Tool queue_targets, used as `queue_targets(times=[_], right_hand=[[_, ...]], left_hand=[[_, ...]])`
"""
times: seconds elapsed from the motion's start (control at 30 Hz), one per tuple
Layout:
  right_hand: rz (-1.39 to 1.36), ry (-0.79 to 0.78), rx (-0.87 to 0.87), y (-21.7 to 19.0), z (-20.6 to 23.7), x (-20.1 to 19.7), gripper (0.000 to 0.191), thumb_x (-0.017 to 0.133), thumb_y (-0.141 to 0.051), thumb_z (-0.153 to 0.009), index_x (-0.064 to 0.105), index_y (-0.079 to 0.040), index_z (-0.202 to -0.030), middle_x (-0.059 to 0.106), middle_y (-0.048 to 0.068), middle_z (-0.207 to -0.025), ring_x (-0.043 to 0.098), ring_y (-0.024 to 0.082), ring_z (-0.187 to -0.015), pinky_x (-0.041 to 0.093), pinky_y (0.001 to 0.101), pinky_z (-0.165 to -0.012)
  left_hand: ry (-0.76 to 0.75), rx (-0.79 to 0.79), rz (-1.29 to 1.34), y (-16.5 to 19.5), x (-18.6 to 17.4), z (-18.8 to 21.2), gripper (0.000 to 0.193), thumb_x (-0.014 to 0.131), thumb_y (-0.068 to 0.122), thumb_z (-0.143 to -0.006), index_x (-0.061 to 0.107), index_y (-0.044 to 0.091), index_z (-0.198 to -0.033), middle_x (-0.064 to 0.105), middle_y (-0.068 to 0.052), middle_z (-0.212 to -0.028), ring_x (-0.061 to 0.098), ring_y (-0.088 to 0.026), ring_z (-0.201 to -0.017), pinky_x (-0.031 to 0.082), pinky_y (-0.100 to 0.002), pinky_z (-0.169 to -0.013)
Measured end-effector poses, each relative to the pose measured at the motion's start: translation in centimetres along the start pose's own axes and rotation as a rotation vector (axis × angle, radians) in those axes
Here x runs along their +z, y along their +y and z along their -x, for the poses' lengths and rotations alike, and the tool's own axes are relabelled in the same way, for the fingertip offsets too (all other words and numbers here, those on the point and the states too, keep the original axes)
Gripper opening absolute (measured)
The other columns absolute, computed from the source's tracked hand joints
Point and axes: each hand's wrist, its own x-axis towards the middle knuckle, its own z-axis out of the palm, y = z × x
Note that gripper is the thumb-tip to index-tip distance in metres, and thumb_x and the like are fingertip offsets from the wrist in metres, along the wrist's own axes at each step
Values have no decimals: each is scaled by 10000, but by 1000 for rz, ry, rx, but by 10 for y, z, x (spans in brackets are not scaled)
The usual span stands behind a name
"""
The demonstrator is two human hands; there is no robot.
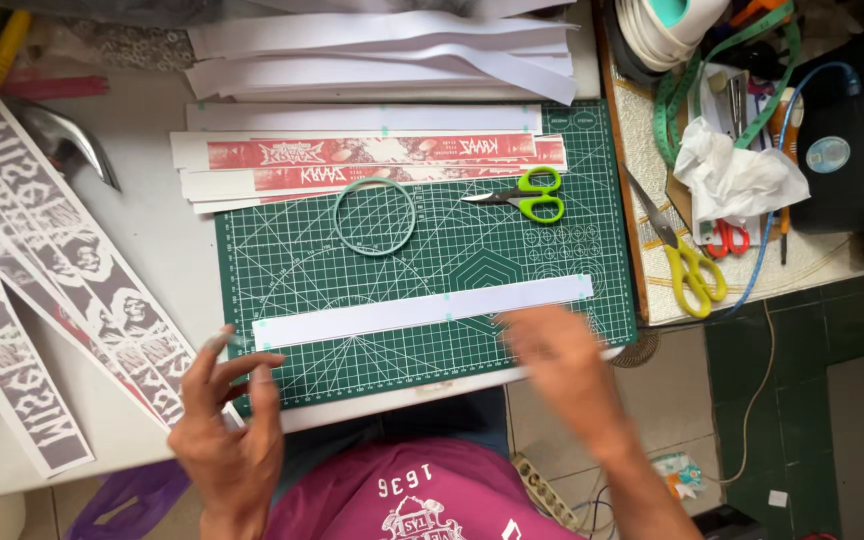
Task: The person assembles long white paper strips by applying small pieces of tape to their ends and pressing them together. They use green-handled scissors to cut a green plastic ring and place it on the table. The person repeats the taping and joining process on multiple strips on a green cutting mat.
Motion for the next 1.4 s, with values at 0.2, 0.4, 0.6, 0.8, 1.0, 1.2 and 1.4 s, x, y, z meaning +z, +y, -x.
queue_targets(times=[0.2, 0.4, 0.6, 0.8, 1.0, 1.2, 1.4], right_hand=[[205, 255, 90, 60, -12, -55, 233, 698, -91, -950, 729, -46, -1177, 720, 125, -1112, 705, 244, -888, 545, 341, -783], [169, 138, 132, 74, -21, -61, 290, 718, -90, -910, 727, -62, -1198, 710, 113, -1134, 698, 226, -866, 557, 332, -733], [201, 125, 40, 69, -23, -58, 303, 727, -91, -891, 727, -56, -1192, 688, 122, -1115, 687, 280, -967, 546, 367, -789], [235, 120, 38, 66, -26, -57, 226, 731, -81, -890, 735, -42, -1112, 693, 116, -1081, 686, 296, -966, 530, 384, -801], [214, 59, 110, 64, -34, -57, 170, 721, -80, -896, 713, -17, -1054, 673, 106, -1014, 687, 243, -859, 537, 352, -744], [245, -70, 147, 68, -48, -64, 159, 705, -92, -903, 682, 3, -1028, 661, 117, -935, 685, 245, -819, 541, 364, -745], [275, -147, 62, 70, -57, -70, 151, 668, -108, -933, 640, 25, -998, 661, 165, -941, 676, 328, -866, 516, 426, -769]], left_hand=[[-127, 120, -41, 11, 34, 0, 449, 713, 46, -919, 576, 31, -1346, 773, -76, -964, 748, -190, -807, 599, -316, -717], [-213, 485, -109, 27, 70, 1, 499, 757, 22, -850, 573, 28, -1314, 721, -133, -1124, 708, -311, -1080, 571, -408, -926], [-329, 581, -160, 26, 83, -2, 541, 749, 34, -822, 575, -2, -1333, 687, -144, -1203, 649, -318, -1176, 519, -447, -1018], [-338, 584, -221, 23, 85, 0, 516, 735, 76, -862, 577, 10, -1349, 690, -131, -1165, 647, -298, -1174, 523, -429, -1018], [-333, 585, -239, 21, 85, 1, 512, 732, 99, -881, 570, 15, -1360, 693, -125, -1179, 645, -290, -1188, 513, -427, -1050], [-337, 594, -251, 21, 84, 2, 505, 715, 115, -902, 564, 17, -1374, 695, -122, -1186, 639, -285, -1198, 503, -427, -1067], [-326, 603, -251, 22, 83, 0, 509, 715, 115, -903, 560, 16, -1377, 692, -122, -1195, 638, -282, -1199, 495, -427, -1077]])
